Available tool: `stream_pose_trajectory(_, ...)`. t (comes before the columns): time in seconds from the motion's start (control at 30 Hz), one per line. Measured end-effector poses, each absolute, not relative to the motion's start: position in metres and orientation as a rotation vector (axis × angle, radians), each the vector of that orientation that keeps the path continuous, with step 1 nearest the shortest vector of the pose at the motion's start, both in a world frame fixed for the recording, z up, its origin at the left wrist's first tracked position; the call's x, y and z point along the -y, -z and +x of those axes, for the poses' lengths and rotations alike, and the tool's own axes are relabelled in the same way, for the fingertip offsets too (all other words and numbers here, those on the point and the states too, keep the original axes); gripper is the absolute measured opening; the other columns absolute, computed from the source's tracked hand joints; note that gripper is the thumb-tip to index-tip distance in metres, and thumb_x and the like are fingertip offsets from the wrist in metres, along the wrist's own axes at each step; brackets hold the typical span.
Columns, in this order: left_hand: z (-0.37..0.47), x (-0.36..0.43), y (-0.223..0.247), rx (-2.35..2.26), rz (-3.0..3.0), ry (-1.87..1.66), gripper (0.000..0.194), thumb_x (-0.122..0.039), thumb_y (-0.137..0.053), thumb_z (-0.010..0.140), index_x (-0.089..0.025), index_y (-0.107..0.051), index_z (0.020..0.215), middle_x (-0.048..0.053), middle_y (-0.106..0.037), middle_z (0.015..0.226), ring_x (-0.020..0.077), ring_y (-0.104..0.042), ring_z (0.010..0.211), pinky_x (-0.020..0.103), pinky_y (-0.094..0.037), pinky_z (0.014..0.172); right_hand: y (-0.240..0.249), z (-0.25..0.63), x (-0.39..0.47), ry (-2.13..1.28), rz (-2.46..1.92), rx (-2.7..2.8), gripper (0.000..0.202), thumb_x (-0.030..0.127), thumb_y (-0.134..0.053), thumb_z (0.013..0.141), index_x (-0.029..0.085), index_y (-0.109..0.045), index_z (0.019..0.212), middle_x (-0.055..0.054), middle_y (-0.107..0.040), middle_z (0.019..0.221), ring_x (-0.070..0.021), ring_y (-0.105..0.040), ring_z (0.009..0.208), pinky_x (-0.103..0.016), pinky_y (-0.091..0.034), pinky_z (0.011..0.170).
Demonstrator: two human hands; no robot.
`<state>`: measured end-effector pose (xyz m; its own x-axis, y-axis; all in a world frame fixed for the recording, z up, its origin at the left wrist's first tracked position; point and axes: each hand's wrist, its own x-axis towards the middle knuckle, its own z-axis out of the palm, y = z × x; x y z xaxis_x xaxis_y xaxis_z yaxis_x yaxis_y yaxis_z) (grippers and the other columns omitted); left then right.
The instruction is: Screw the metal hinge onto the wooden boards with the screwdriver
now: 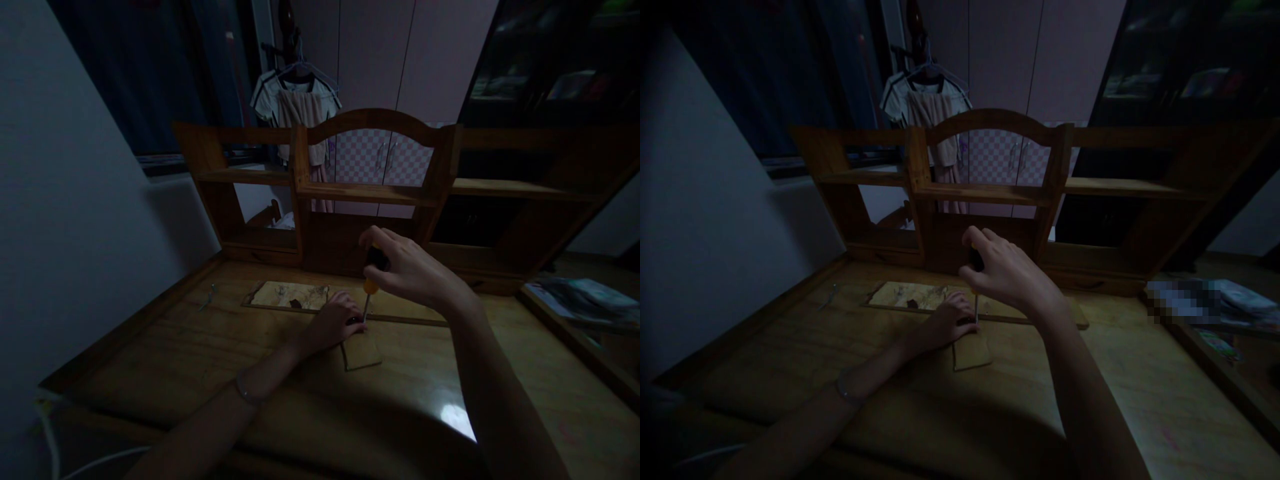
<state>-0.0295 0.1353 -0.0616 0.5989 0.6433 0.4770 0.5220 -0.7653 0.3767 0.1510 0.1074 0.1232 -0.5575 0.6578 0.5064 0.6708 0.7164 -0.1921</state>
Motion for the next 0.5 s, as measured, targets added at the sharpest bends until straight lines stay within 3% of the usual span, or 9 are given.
stream_pose_trajectory(0.1,-0.029,-0.133,0.058,-0.986,2.67,-0.883,0.024,-0.041,-0.073,0.081,-0.017,-0.068,0.082,0.004,-0.063,0.086,0.021,-0.052,0.101,0.036,-0.035,0.1,-0.123,0.151,-0.107,0.017,-1.026,2.345,0.024,0.029,-0.06,0.091,0.02,-0.051,0.111,-0.004,-0.059,0.104,-0.0197,-0.056,0.085,-0.028,-0.042,0.078)
stream_pose_trajectory(0.17,-0.029,-0.131,0.055,-0.992,2.699,-0.851,0.023,-0.04,-0.072,0.082,-0.017,-0.068,0.083,0.003,-0.063,0.086,0.0212,-0.051,0.104,0.036,-0.034,0.103,-0.122,0.151,-0.108,0.017,-1.022,2.343,0.021,0.024,-0.059,0.09,0.02,-0.051,0.109,-0.003,-0.059,0.102,-0.0191,-0.056,0.085,-0.029,-0.042,0.08)
stream_pose_trajectory(0.37,-0.027,-0.124,0.046,-0.999,2.766,-0.864,0.025,-0.039,-0.065,0.088,-0.016,-0.065,0.079,0.005,-0.061,0.083,0.0229,-0.052,0.106,0.038,-0.035,0.105,-0.128,0.152,-0.102,-0.01,-0.952,2.326,0.034,0.02,-0.06,0.086,0.021,-0.048,0.119,-0.006,-0.055,0.116,-0.0211,-0.055,0.093,-0.029,-0.042,0.079)
stream_pose_trajectory(0.5,-0.024,-0.12,0.047,-0.998,2.765,-0.959,0.023,-0.034,-0.061,0.092,-0.015,-0.061,0.079,0.005,-0.061,0.084,0.0208,-0.053,0.102,0.036,-0.036,0.104,-0.132,0.149,-0.101,0.08,-0.878,2.197,0.029,0.021,-0.062,0.09,0.02,-0.048,0.116,-0.004,-0.058,0.108,-0.0186,-0.056,0.089,-0.028,-0.042,0.08)
